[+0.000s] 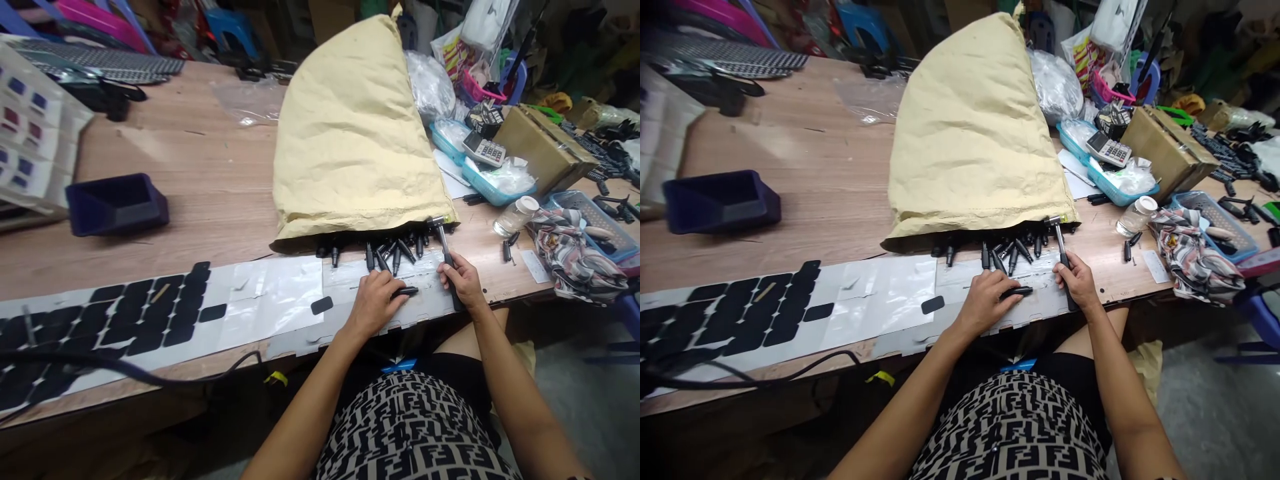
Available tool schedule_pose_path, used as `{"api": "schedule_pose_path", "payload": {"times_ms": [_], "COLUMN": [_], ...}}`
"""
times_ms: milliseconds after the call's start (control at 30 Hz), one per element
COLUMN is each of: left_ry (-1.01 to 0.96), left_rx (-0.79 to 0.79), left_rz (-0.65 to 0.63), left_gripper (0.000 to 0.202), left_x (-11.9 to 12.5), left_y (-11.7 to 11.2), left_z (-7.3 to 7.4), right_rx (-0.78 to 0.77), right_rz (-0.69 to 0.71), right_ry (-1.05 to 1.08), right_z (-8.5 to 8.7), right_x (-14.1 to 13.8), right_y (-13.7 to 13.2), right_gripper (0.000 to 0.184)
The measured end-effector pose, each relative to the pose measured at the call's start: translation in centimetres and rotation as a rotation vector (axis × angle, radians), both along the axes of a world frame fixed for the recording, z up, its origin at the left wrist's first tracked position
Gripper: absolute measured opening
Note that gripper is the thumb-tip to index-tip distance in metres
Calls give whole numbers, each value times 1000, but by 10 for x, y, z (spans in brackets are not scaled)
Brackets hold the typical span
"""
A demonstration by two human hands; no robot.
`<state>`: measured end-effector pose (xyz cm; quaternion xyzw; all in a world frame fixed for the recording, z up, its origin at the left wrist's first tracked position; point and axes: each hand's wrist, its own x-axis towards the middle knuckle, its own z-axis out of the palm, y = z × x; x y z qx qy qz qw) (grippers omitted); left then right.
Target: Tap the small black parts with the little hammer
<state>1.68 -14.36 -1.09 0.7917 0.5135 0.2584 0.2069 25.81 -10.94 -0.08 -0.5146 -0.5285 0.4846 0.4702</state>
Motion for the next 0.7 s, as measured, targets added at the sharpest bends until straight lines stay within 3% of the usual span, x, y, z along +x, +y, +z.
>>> {"api": "schedule_pose_path", "payload": {"times_ms": [100,233,500,700], "left_ry": [-38,-119,-127,-126], "left_rx": [-15,-46,-88,-88], "left_rz": [83,94,66,49], "left_gripper": [27,29,17,15], "left_x": [3,-3,-3,-4], "left_y": [8,12,11,11], "left_z": [-8,-13,-8,-7], "right_rx": [67,163,97,114], "right_rz": [-30,-100,110,88], "right_ry": [-93,-213,-428,-500], "right_z": [1,5,16,8], "right_x": [-3,-5,-3,-10], "right_y": [-10,-43,-123,-136], "right_gripper": [46,45,47,46]}}
